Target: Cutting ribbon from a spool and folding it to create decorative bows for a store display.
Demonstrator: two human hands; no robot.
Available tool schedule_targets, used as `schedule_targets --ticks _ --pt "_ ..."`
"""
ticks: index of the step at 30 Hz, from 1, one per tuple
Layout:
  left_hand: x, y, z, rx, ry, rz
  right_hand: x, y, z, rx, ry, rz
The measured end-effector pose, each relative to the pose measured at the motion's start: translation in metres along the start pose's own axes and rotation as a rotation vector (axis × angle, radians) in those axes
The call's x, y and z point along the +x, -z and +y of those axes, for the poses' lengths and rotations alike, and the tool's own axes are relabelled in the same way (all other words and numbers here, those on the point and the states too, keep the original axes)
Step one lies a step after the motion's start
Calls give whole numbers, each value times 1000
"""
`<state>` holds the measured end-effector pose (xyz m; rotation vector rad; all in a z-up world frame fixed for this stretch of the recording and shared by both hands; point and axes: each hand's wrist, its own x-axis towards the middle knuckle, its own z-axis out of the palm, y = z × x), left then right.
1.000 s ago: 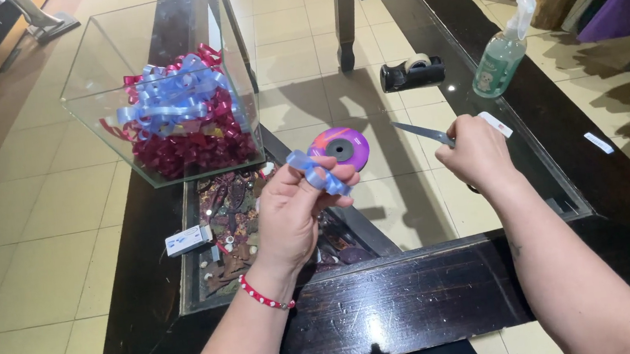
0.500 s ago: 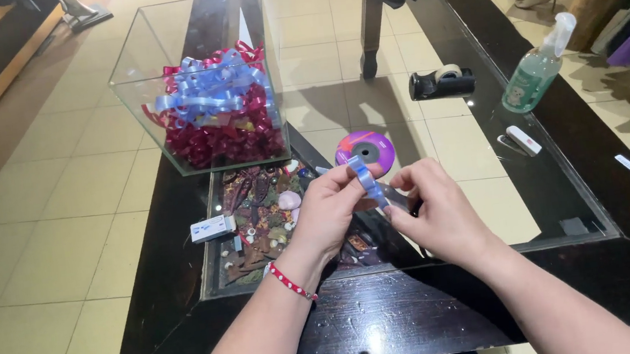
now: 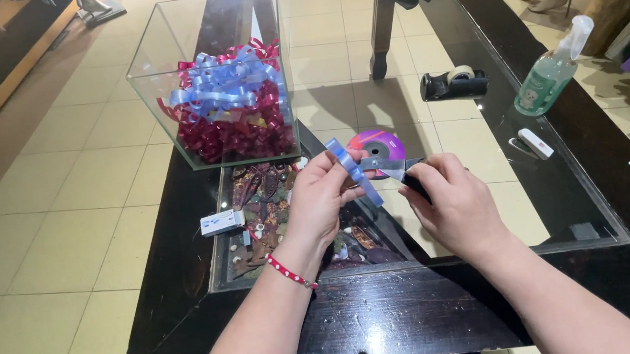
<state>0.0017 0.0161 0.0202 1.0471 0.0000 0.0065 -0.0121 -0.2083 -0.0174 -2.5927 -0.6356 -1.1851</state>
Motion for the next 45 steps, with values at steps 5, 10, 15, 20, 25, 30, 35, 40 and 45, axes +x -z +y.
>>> schedule_targets --ticks 5,10,15,20,25,30,35,40,45 --pt "0 1 -8 72 -63 -45 5 4 -6 -23 26 -53" --pt "0 3 -11 124 -84 -61 9 12 -12 91 -3 -139" --pt "14 16 -32 172 -97 -80 21 28 -23 307 -185 -352" --pt "4 6 -18 161 -84 -77 26 37 -28 490 -358 -402" --pt "6 7 -6 66 -88 -46 19 26 -17 646 -552 -405" --pt "19 23 8 -195 -60 140 29 39 -19 1234 -840 -389" --pt "18 26 27 -326 -87 210 28 51 -40 1406 -834 -489" --pt "21 32 32 -407 -122 272 8 38 -53 1494 -816 -640" --pt "15 27 39 -425 -152 297 0 31 -60 1448 -857 -772"
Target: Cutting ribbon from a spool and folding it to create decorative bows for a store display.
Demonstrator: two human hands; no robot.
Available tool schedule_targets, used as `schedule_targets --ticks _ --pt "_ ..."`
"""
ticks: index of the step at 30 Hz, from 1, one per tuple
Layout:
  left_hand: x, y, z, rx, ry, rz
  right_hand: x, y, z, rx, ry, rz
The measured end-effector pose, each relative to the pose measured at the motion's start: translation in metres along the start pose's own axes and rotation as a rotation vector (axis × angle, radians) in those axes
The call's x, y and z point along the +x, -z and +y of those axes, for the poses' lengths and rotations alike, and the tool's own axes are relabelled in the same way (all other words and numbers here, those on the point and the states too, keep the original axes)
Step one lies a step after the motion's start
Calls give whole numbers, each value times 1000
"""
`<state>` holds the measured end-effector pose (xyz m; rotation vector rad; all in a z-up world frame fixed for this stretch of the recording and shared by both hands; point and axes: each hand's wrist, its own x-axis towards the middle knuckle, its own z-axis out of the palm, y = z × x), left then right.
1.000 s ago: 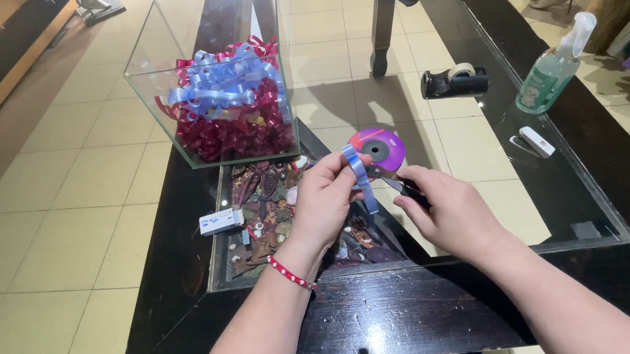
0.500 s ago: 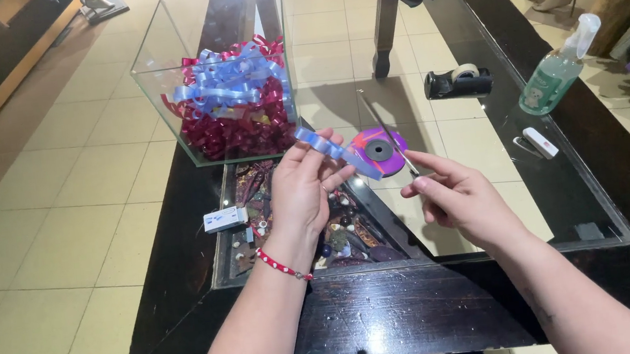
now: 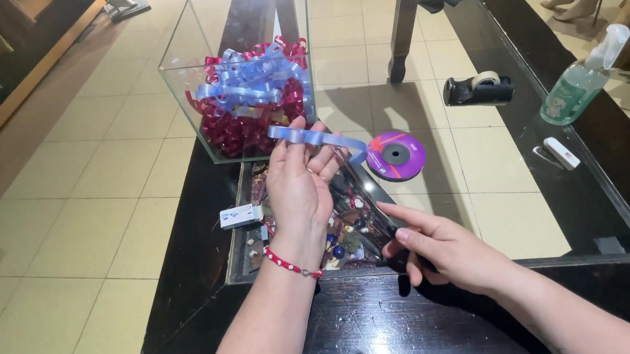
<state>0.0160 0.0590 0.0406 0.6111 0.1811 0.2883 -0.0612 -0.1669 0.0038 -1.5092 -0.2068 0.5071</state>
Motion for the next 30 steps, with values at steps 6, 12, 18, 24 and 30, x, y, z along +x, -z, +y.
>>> schedule_targets --ticks 6,12,18,24,30 --pt "7 7 -12 2 -16 -15 1 -5 -5 54 -35 20" --pt "5 9 -27 37 -11 -14 9 -3 3 105 -18 50" --pt "-5 4 -32 89 13 -24 10 -4 7 127 -7 59" --pt "-5 4 -33 86 16 -26 9 -6 8 136 1 59" --pt "-2 7 -35 56 17 -32 7 -8 3 142 16 62"
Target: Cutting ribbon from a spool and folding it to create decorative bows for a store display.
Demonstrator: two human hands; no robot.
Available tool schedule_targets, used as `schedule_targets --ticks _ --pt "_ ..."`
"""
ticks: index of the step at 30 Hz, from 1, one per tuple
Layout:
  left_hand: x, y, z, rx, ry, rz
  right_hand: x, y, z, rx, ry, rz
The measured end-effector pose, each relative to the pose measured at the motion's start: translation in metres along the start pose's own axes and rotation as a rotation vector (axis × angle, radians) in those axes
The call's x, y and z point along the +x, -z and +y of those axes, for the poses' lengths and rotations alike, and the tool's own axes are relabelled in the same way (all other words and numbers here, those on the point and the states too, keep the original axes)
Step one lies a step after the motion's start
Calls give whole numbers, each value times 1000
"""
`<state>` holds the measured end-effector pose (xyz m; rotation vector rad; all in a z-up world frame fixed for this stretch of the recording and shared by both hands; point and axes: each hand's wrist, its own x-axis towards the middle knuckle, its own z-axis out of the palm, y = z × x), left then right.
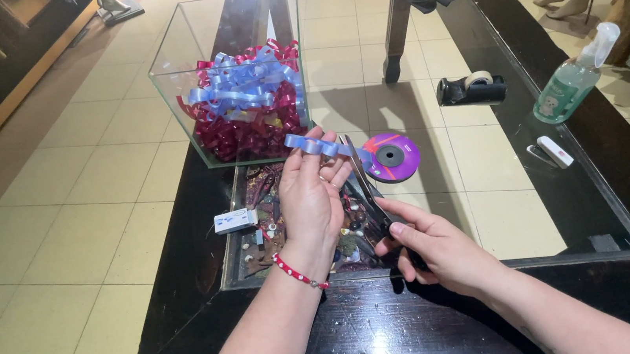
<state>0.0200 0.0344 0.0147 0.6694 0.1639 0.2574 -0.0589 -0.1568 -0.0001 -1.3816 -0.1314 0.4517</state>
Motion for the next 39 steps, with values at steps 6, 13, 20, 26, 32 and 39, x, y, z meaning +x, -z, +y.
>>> schedule_targets --ticks 6,13,20,26,32,39 --pt "0 -1 -1 -49 -3 -2 -1 1 6 11 29 36" --pt "0 -1 4 -54 -31 -9 1 7 -9 -16 131 25" --pt "7 4 -7 104 -194 -58 26 102 -46 -1051 145 492" --pt "-7 -7 16 467 -534 -152 43 169 -31 -1439 -187 656" --pt "2 -31 103 931 -1171 -199 33 147 -53 -1493 -293 641" --pt "96 -43 188 1550 -1445 -166 23 138 -67 -1556 -360 621"
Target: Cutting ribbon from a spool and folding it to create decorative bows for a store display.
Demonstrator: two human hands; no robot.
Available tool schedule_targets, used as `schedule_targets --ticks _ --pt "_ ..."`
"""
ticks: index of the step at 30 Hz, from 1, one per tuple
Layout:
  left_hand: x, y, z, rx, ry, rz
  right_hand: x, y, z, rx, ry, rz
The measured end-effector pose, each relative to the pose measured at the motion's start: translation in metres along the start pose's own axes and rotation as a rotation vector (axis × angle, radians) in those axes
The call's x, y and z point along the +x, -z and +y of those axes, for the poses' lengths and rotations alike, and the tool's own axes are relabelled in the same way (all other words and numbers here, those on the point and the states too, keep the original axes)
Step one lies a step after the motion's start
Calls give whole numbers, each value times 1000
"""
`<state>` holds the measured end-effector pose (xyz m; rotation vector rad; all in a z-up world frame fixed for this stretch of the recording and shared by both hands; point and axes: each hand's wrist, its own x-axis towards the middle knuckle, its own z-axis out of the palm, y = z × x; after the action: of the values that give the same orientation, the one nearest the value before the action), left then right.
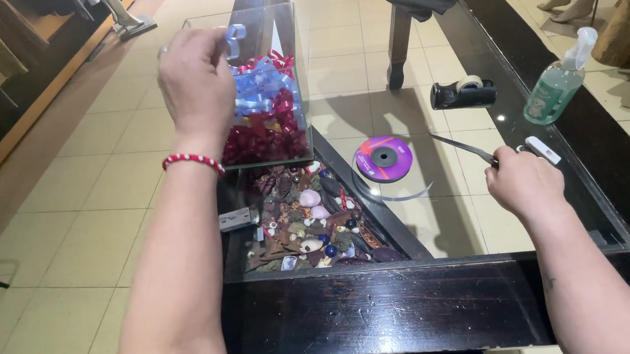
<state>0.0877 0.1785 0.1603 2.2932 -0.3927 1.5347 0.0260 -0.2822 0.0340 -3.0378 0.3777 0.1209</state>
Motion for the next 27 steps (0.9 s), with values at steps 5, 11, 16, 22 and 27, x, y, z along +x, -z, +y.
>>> schedule_targets --ticks 5,11,16,22,27 --pt "6 -19 -25 146 136 -125 1 0 1 -23 -11 -10" --pt "-19 -18 40 -22 4 -123 5 -5 4 -36 1 -7" --pt "-80 -57 85 -194 -278 -260 11 -19 12 -16 37 86" --pt "-150 -77 134 -381 -502 -726 22 -43 14 -44 248 379" --pt "-193 -100 135 -325 -572 -764 -22 -40 -42 124 959 445"
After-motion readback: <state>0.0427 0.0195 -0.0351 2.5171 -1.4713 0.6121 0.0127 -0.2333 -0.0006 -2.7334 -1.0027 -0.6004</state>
